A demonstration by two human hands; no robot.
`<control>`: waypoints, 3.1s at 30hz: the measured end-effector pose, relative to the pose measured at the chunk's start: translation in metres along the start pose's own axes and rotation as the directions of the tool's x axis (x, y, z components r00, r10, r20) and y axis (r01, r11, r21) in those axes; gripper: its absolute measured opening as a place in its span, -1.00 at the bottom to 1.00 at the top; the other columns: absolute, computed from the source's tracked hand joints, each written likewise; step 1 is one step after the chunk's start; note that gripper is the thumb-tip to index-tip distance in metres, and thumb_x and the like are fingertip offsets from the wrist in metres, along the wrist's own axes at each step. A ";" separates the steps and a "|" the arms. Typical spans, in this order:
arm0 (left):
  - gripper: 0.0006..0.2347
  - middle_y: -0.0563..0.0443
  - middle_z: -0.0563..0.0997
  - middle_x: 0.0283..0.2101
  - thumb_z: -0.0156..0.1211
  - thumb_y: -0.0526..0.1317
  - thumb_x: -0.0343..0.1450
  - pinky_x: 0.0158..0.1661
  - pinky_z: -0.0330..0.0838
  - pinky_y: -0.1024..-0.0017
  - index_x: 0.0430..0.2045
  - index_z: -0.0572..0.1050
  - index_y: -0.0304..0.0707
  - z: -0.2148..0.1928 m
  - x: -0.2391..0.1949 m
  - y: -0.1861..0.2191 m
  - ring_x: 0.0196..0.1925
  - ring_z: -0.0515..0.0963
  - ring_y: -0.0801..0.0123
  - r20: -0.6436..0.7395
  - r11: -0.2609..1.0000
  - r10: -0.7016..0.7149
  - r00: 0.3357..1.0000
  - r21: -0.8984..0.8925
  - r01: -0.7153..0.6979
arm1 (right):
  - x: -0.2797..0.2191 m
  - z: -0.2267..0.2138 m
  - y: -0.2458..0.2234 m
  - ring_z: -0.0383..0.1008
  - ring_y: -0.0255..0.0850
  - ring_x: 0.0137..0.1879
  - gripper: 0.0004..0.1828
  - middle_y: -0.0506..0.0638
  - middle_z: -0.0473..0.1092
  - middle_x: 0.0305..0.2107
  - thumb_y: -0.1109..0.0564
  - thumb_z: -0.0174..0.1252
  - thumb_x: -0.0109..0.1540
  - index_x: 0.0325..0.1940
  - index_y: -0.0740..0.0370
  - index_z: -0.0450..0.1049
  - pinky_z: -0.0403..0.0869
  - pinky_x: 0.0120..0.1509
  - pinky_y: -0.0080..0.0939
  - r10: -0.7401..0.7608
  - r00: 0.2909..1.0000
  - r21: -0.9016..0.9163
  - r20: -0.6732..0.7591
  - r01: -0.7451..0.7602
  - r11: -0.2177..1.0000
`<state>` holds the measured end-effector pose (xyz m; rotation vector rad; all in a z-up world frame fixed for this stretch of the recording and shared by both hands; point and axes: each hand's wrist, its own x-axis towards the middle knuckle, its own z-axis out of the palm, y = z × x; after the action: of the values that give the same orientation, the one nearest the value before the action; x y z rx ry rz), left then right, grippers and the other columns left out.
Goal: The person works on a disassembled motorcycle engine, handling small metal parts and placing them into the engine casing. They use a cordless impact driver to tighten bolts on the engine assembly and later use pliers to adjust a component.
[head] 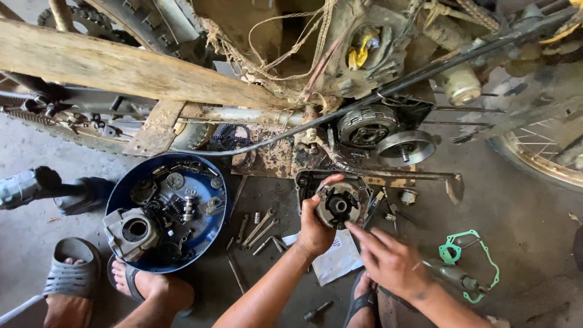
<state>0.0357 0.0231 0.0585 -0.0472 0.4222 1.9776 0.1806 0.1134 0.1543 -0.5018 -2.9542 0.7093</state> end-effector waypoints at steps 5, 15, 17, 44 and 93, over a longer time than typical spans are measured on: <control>-0.44 -0.04 0.55 0.10 -0.07 0.08 0.39 0.19 0.41 0.26 0.29 0.32 -0.18 0.004 -0.003 -0.004 0.15 0.53 0.24 0.027 0.997 0.031 0.999 0.067 -0.033 | 0.014 0.006 -0.007 0.60 -0.07 -0.34 -0.41 0.06 0.52 -0.23 0.23 0.17 0.14 0.29 0.10 0.44 0.61 -0.27 -0.09 -0.100 0.994 0.022 -0.044 0.101 0.995; -0.54 0.01 0.57 0.06 -0.12 -0.04 0.41 0.11 0.48 0.24 0.24 0.32 -0.05 0.030 0.002 -0.010 0.10 0.58 0.28 -0.220 1.000 0.024 0.975 -0.009 -0.027 | -0.002 0.019 0.003 0.57 -0.04 -0.23 -0.65 0.08 0.48 -0.24 0.20 0.27 0.17 0.05 0.19 0.51 0.55 -0.18 -0.11 0.233 0.934 0.179 -0.270 -0.189 0.966; -0.57 0.01 0.55 0.01 -0.07 -0.06 0.43 0.00 0.47 0.25 0.24 0.32 0.00 0.013 0.005 -0.030 0.02 0.56 0.29 -0.263 1.000 0.005 0.965 0.022 0.000 | -0.007 0.031 0.019 0.56 -0.03 -0.17 -0.61 0.12 0.45 -0.19 0.20 0.30 0.14 0.05 0.23 0.48 0.54 -0.11 -0.12 0.256 0.908 0.219 -0.333 -0.190 0.957; -0.68 0.03 0.58 0.03 0.28 -0.43 0.43 -0.12 0.53 0.60 0.10 0.54 -0.40 0.050 0.066 -0.068 -0.11 0.60 0.55 0.071 0.411 0.566 0.821 0.839 -0.356 | 0.022 0.073 0.161 0.44 -0.39 -0.02 -0.72 -0.07 0.51 -0.10 0.20 0.14 0.39 0.15 0.37 0.49 0.43 0.13 -0.37 0.635 0.611 0.843 -0.473 0.104 0.528; -0.77 0.10 0.59 -0.36 0.46 -0.34 0.32 -0.26 0.48 0.57 -0.17 0.63 -0.36 0.071 0.095 -0.060 -0.34 0.53 0.57 -0.094 0.481 0.652 0.753 0.818 -0.314 | 0.053 0.087 0.208 0.43 -0.17 0.22 -0.53 0.09 0.40 0.17 0.21 0.12 0.39 0.39 0.35 0.32 0.43 0.32 -0.12 0.660 0.659 0.920 -0.362 0.365 0.140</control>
<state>0.0587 0.1507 0.0880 0.2563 1.7210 2.1738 0.1809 0.2679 -0.0176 -0.6981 -1.0650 1.7224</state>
